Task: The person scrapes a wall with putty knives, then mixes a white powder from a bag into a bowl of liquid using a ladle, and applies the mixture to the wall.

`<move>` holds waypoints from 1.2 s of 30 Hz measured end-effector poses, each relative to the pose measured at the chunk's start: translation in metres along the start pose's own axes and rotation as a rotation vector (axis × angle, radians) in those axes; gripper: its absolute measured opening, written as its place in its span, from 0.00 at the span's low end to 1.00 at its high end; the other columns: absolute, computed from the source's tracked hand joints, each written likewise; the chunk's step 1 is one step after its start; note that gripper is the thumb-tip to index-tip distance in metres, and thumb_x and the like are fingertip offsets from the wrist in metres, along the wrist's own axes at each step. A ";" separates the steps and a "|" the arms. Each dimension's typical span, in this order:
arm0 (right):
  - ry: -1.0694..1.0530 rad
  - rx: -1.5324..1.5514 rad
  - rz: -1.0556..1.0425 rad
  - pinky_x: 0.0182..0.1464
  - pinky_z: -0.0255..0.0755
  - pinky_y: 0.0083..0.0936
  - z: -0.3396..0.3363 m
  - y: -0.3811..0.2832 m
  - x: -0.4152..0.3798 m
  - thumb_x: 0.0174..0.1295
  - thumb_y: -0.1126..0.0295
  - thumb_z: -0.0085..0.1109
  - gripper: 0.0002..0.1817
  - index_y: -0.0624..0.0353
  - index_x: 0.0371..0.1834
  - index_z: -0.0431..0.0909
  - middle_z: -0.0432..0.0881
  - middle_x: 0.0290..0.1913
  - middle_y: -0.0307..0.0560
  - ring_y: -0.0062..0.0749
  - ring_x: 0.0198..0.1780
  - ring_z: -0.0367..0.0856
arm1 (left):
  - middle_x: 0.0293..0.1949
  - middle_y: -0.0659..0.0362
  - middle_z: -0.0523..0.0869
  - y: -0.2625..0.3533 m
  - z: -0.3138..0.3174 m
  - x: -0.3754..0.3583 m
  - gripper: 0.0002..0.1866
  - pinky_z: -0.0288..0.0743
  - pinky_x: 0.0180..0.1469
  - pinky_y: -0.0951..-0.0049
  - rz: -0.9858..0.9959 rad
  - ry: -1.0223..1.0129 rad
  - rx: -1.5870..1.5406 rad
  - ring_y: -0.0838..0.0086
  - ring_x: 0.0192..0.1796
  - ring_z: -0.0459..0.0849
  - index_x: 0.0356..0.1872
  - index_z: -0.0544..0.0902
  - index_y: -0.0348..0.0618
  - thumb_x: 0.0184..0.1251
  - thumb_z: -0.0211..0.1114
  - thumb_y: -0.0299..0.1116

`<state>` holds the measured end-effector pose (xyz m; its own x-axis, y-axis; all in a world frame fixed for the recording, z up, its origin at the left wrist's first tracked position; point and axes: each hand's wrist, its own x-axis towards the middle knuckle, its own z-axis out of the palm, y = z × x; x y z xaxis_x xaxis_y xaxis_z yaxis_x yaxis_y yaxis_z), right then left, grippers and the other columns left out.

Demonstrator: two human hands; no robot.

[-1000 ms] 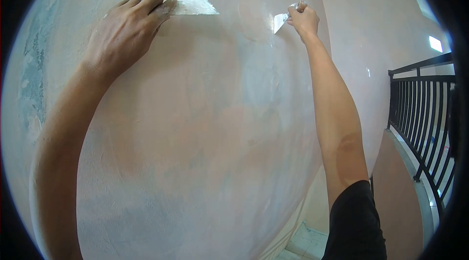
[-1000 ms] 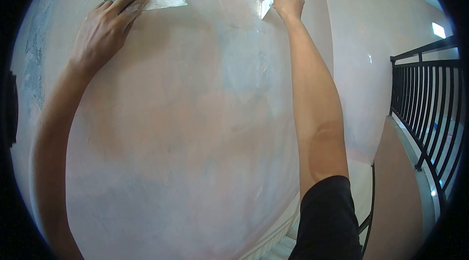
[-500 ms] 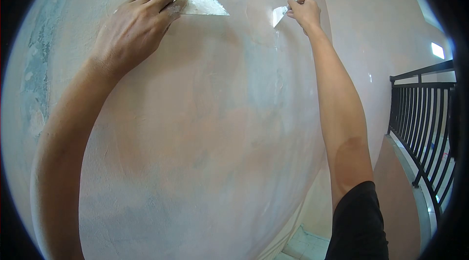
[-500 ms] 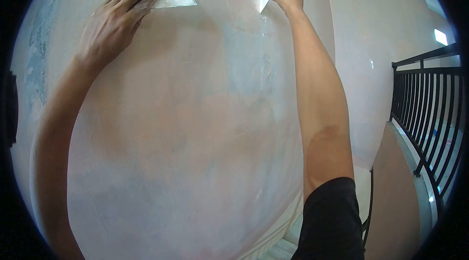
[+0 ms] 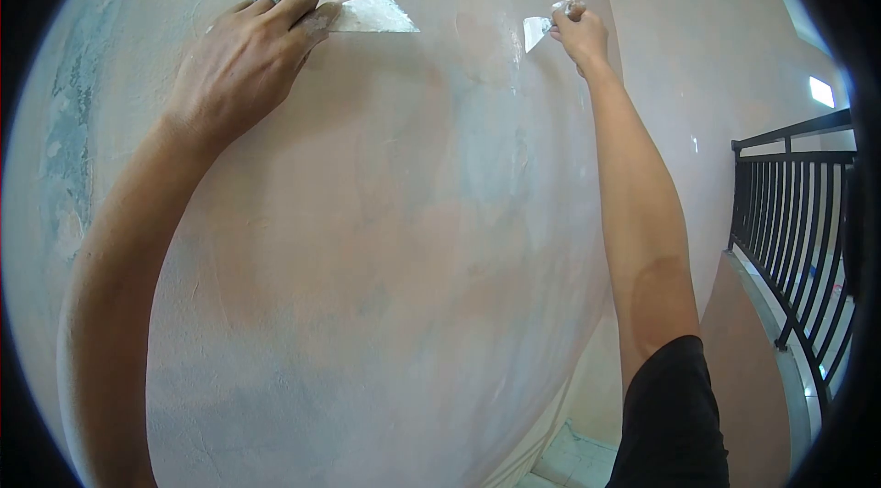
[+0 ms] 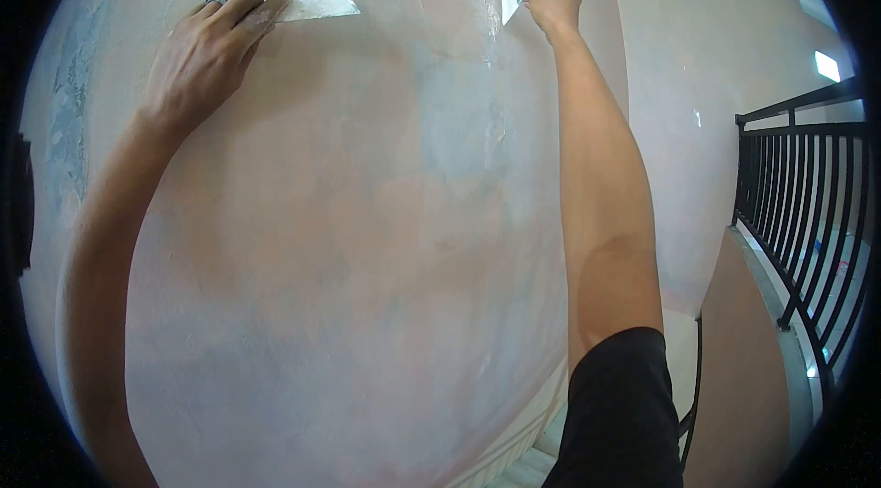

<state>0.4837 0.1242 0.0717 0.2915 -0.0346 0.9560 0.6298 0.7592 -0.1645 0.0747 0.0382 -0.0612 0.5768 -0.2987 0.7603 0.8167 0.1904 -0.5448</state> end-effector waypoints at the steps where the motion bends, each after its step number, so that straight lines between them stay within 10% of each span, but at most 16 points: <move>1: -0.009 -0.032 -0.011 0.39 0.82 0.23 0.002 -0.001 0.000 0.56 0.66 0.62 0.13 0.68 0.37 0.80 0.85 0.33 0.49 0.27 0.32 0.86 | 0.50 0.60 0.79 0.000 -0.001 0.001 0.17 0.78 0.54 0.68 0.002 0.002 0.003 0.68 0.48 0.83 0.57 0.82 0.44 0.67 0.61 0.30; 18: -0.255 0.247 -0.022 0.50 0.85 0.22 -0.009 -0.042 -0.006 0.64 0.71 0.59 0.16 0.76 0.47 0.74 0.82 0.44 0.57 0.35 0.44 0.86 | 0.51 0.59 0.80 0.000 0.001 0.002 0.18 0.79 0.55 0.68 0.009 -0.012 0.029 0.67 0.49 0.83 0.58 0.81 0.47 0.67 0.61 0.29; 28: -0.080 1.026 0.167 0.61 0.77 0.45 -0.067 -0.040 -0.154 0.68 0.71 0.59 0.16 0.67 0.54 0.69 0.79 0.49 0.55 0.46 0.51 0.81 | 0.49 0.55 0.81 0.008 -0.006 -0.004 0.14 0.81 0.45 0.66 0.156 0.068 -0.141 0.66 0.41 0.83 0.53 0.82 0.43 0.68 0.60 0.27; 33: 0.044 1.071 0.304 0.64 0.73 0.47 -0.109 -0.049 -0.300 0.69 0.66 0.59 0.19 0.60 0.58 0.68 0.78 0.55 0.53 0.45 0.57 0.79 | 0.21 0.56 0.79 0.113 -0.103 -0.073 0.11 0.68 0.26 0.68 -0.577 -0.481 -1.115 0.76 0.23 0.74 0.33 0.82 0.32 0.72 0.55 0.29; 36: 0.100 1.134 0.430 0.64 0.73 0.48 -0.134 -0.060 -0.381 0.69 0.66 0.58 0.17 0.54 0.57 0.68 0.77 0.58 0.55 0.45 0.59 0.78 | 0.23 0.60 0.80 0.165 -0.160 -0.122 0.14 0.71 0.28 0.75 -1.175 -0.970 -1.743 0.80 0.25 0.75 0.33 0.82 0.34 0.75 0.53 0.33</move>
<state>0.4311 0.0047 -0.3150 0.4072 0.3476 0.8446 -0.5040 0.8567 -0.1096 0.1363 -0.0436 -0.3009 0.3019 0.8359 0.4585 0.2043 -0.5265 0.8253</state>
